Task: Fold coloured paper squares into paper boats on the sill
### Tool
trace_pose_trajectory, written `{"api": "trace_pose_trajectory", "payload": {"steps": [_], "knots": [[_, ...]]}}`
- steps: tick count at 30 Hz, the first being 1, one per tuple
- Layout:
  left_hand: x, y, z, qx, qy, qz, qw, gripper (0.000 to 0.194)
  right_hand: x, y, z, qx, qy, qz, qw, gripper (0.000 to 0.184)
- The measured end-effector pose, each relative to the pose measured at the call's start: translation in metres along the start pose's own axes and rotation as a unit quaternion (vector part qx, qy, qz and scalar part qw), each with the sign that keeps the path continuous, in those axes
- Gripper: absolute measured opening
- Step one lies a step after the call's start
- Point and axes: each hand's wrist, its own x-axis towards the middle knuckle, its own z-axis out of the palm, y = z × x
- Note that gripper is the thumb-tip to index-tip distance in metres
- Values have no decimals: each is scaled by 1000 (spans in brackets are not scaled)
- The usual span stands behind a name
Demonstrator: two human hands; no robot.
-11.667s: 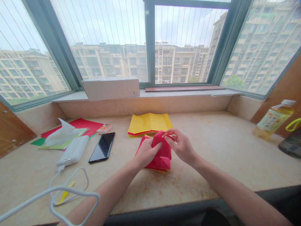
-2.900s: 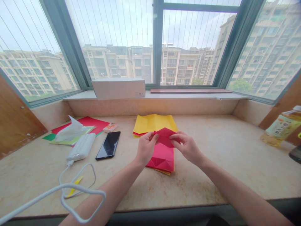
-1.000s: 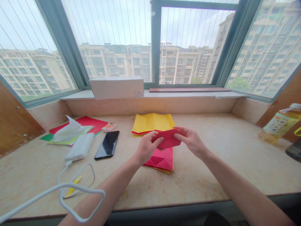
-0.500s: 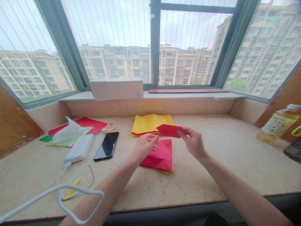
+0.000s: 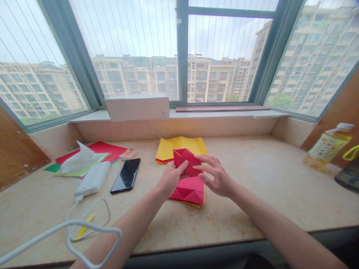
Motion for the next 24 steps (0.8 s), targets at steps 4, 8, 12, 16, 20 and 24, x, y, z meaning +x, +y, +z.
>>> {"api": "trace_pose_trajectory", "payload": {"steps": [4,8,12,16,20,24], "knots": [[-1,-4,4,1,-29,1,1000,36,1,3,12,63,81,141,985,43],[-2,-10,8,-7,-44,-3,999,38,2,3,17,72,87,182,977,31],[-1,-13,8,-31,-34,-18,999,37,1,2,17,58,106,110,987,14],[0,-12,8,-57,-23,-32,998,34,-3,1,17,-27,68,7,997,28],[0,-14,5,-89,-25,-46,995,43,-4,-5,15,-116,14,-53,992,44],[0,-18,5,-48,-76,-2,996,40,-4,-14,11,-183,-16,-62,981,44]]}}
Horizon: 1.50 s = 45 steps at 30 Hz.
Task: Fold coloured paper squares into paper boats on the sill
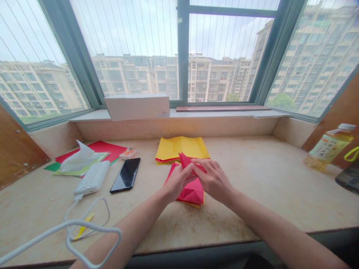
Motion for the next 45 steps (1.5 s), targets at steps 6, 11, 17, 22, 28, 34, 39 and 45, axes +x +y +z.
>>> {"api": "trace_pose_trajectory", "payload": {"steps": [6,11,17,22,28,34,39,45], "knots": [[4,1,3,32,44,27,998,45,4,-1,-2,106,4,55,993,39],[6,0,0,44,26,69,996,51,7,8,10,298,82,207,928,24],[4,0,-2,138,-10,86,987,53,8,13,9,452,15,276,848,28],[4,12,-6,238,74,141,958,38,5,21,1,409,-16,289,866,17],[3,26,-16,410,95,187,887,18,3,36,-8,313,1,227,922,11],[1,26,-20,569,-14,241,786,16,1,40,-7,258,15,142,956,15],[0,25,-19,581,-42,257,771,22,1,40,-8,233,30,109,966,15],[-2,26,-14,549,-52,257,794,25,1,40,-8,226,41,100,968,13]]}}
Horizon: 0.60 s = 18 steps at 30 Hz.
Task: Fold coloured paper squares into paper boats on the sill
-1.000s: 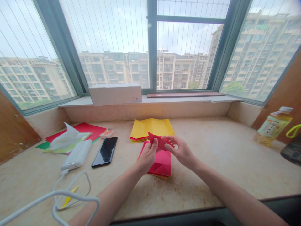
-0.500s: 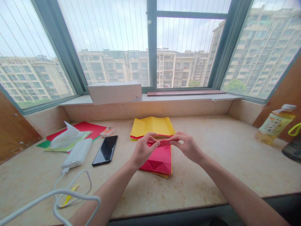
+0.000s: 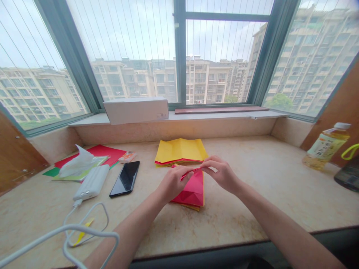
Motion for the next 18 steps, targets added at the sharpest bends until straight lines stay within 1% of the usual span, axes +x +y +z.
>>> {"api": "trace_pose_trajectory", "payload": {"steps": [4,8,11,13,18], "knots": [[0,5,0,-3,-9,-8,1000,27,0,-2,2,22,5,12,1000,12],[-1,7,0,-6,18,-26,999,30,1,-3,1,46,18,31,998,14],[0,8,-1,-29,30,-31,999,29,2,-2,1,65,23,45,997,16],[1,9,-2,-48,24,-31,998,28,2,-2,1,73,19,51,996,17],[2,13,-3,-76,-17,-47,996,30,1,4,2,92,16,72,993,18]]}}
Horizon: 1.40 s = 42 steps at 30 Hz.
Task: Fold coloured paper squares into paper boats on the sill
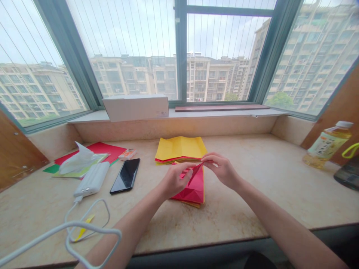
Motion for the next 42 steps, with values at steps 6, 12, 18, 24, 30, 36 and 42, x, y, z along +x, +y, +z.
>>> {"api": "trace_pose_trajectory", "payload": {"steps": [6,12,18,24,30,36,42], "knots": [[-1,-1,0,-28,-34,15,999,31,-1,9,1,26,-3,35,999,20],[-2,-3,0,-14,-62,22,998,35,-1,8,1,34,-6,52,998,19],[-2,-5,2,-16,-45,19,999,41,-1,10,1,20,-13,29,999,19],[-2,-8,3,50,-28,34,998,41,-1,2,3,-18,-21,-5,1000,15],[-2,-8,4,91,-17,38,995,22,-2,-3,4,-31,-32,-24,999,15],[-2,-5,3,146,-13,38,989,15,-4,-6,5,-42,-32,-33,998,15],[-3,-4,5,140,-3,30,990,15,-4,-6,5,-58,-29,-43,997,14]]}}
